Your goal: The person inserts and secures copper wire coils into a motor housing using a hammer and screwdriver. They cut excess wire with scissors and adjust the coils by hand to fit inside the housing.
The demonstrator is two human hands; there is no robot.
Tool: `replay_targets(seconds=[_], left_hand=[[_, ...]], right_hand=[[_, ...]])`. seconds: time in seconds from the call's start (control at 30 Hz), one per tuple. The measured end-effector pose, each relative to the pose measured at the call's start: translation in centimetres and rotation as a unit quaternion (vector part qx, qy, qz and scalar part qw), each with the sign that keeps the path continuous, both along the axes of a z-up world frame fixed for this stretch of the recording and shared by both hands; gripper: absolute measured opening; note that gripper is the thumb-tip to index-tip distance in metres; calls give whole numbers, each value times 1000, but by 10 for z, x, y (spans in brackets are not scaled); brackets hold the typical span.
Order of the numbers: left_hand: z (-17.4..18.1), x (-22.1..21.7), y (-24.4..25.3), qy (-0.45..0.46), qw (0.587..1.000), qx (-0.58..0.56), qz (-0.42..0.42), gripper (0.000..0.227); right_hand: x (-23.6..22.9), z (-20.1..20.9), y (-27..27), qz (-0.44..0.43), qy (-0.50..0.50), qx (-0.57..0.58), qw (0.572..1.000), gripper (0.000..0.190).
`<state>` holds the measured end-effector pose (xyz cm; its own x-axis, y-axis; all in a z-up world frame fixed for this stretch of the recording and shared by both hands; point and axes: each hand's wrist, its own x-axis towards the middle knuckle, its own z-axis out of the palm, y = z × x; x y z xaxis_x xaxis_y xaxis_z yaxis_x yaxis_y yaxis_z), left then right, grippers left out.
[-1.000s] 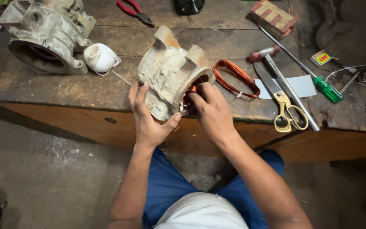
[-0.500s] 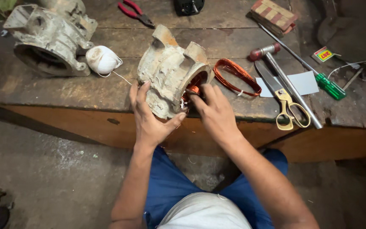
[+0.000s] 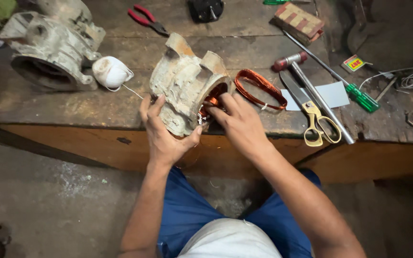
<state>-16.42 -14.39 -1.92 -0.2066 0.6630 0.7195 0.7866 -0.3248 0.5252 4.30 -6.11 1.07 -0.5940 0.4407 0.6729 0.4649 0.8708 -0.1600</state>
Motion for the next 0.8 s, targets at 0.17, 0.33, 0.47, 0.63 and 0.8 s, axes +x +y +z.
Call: replay_targets(seconds=[0.17,0.33,0.47,0.63,0.8], left_hand=[[3,8,7,17,996,87,-2,117],[1,11,8,-12,997,74,2,103],[26,10,-5,-2,998,62,4,99],[87,-13,-17,117,991,-37,48,93],[152,-25,18,168,962,-210,54,92]], right_hand=[[37,3,-3,-75,113,-17,991,38],[64,-4,2,-259,2,36,965,32],[80,-11,2,-295,-27,45,954,21],[103,-21,5,-362,-28,75,929,25],[103,-29,9,-387,2,37,921,26]])
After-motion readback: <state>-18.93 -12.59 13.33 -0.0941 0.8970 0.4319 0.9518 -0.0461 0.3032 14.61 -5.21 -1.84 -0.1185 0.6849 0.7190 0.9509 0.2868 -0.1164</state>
